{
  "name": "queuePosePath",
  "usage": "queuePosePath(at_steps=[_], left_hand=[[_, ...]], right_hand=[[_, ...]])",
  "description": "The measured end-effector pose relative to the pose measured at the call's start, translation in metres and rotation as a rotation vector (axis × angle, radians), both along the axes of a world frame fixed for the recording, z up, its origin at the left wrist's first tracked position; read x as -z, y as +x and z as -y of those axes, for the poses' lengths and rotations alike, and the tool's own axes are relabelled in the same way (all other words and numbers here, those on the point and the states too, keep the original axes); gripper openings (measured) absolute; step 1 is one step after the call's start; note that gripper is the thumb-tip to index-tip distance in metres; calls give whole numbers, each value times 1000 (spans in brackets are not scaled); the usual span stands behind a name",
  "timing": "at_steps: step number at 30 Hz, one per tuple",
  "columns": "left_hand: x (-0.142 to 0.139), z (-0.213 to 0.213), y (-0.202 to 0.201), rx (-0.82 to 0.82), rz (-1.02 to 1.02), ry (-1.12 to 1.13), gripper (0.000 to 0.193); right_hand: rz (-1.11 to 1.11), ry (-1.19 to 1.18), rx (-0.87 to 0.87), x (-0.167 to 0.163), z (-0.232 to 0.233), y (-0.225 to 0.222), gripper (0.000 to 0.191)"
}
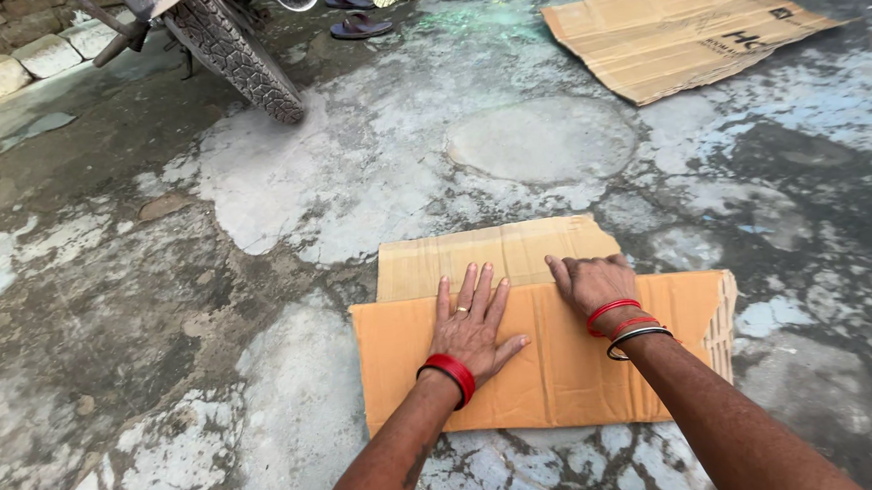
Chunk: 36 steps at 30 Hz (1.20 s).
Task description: The person flattens empty cardboard boxes on the ground by pressing them with both hands, folds each flattened sheet over, and stacks the folded pieces into a blue plastic basin. They work through the boxes one at a time, pressing each sheet flat before folding and adding it to the pile.
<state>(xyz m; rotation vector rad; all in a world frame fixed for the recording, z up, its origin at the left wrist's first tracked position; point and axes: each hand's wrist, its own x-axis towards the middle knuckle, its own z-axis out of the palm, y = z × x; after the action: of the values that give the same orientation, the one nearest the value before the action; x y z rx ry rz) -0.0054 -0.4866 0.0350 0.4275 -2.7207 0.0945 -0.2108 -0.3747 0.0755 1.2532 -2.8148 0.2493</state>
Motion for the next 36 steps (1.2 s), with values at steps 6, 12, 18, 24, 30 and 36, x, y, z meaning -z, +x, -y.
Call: queuePosePath(at_steps=[6,12,18,24,30,36], left_hand=[[5,14,-17,-62,248,235,94],[30,7,-10,-104,465,474,94],[28,4,-2,-78,505,490,95],[27,-23,20,-26,428,429,80],[45,-66,73,-131,350,450,68],[77,-66,74,-360,-124,242,66]], right_hand=[[-95,-38,-64,44,-2,0,51],[-6,101,-96,92,-18,10,62],[12,183,-71,96,-21,14,65],[-50,160,31,105,-50,41,64],[41,239,195,99,-81,88,66],[51,364,229,118,-118,108,75]])
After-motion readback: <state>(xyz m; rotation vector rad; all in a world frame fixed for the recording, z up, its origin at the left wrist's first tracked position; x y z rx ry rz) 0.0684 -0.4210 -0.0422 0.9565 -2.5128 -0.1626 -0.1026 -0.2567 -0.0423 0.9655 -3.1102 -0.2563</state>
